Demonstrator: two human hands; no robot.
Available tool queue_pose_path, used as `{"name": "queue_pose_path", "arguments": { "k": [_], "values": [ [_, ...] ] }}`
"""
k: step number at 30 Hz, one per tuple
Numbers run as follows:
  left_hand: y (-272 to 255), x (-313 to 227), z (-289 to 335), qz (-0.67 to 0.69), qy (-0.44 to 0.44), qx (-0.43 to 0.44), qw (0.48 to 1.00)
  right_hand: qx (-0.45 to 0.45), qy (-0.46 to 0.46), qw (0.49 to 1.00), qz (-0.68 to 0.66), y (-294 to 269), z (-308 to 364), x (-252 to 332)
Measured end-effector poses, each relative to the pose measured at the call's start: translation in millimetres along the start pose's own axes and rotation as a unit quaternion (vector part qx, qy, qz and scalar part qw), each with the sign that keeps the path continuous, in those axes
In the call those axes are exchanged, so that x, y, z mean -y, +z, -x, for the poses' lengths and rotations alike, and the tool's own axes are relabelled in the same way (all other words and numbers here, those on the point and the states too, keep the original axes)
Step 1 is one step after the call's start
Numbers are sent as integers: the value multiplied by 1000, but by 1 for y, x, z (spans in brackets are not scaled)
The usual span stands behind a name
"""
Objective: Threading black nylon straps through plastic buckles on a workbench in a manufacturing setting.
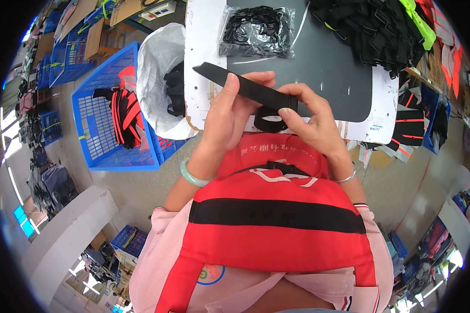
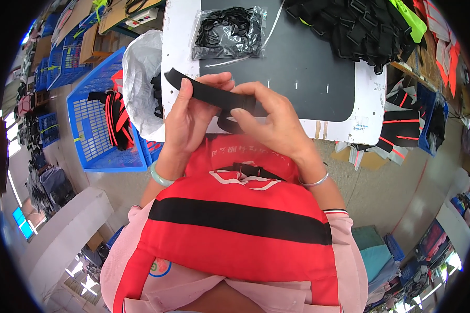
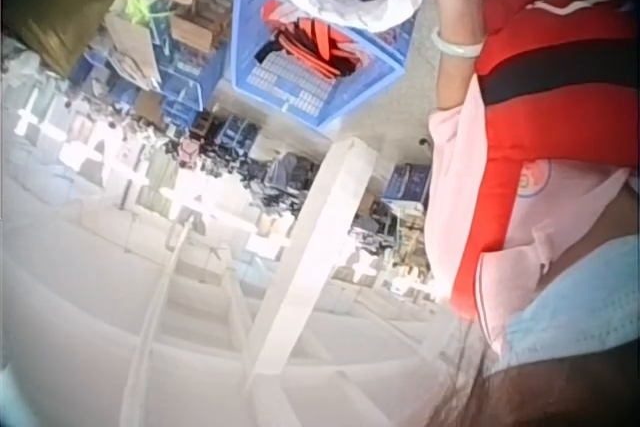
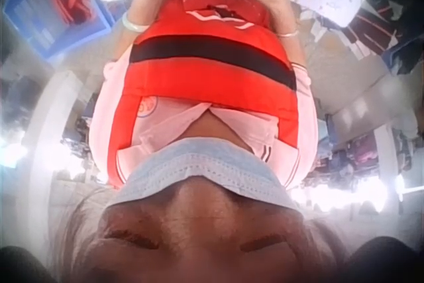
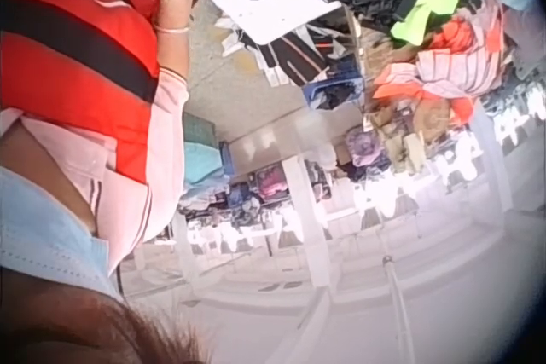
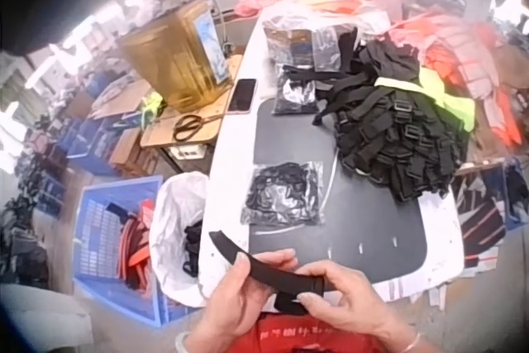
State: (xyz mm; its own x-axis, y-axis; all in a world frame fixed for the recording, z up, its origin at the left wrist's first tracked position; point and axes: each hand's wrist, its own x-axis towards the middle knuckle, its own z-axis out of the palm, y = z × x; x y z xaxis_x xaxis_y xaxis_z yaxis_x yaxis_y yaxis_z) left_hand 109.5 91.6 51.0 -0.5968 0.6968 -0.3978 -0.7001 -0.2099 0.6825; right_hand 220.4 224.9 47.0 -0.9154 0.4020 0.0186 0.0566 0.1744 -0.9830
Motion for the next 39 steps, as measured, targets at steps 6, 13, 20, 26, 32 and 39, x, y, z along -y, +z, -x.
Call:
{"name": "queue_pose_path", "arguments": {
  "k": [6,13,20,26,32,39],
  "values": [
    [-10,-4,6,82,64,18,994,73,-28,989,123,17,0,-5],
    [-17,-17,19,107,136,-61,983,168,81,981,57,30,-6,4],
    [-76,-118,29,107,343,-26,933,231,14,972,35,36,5,-21],
    [-127,-134,14,-39,415,-183,891,171,84,980,62,13,4,-32],
    [-185,-64,-19,-72,228,-272,932,81,122,982,123,-19,-2,-44],
    [-154,-43,-25,-126,217,-320,914,-262,25,963,50,-74,-32,-81]
  ]
}}
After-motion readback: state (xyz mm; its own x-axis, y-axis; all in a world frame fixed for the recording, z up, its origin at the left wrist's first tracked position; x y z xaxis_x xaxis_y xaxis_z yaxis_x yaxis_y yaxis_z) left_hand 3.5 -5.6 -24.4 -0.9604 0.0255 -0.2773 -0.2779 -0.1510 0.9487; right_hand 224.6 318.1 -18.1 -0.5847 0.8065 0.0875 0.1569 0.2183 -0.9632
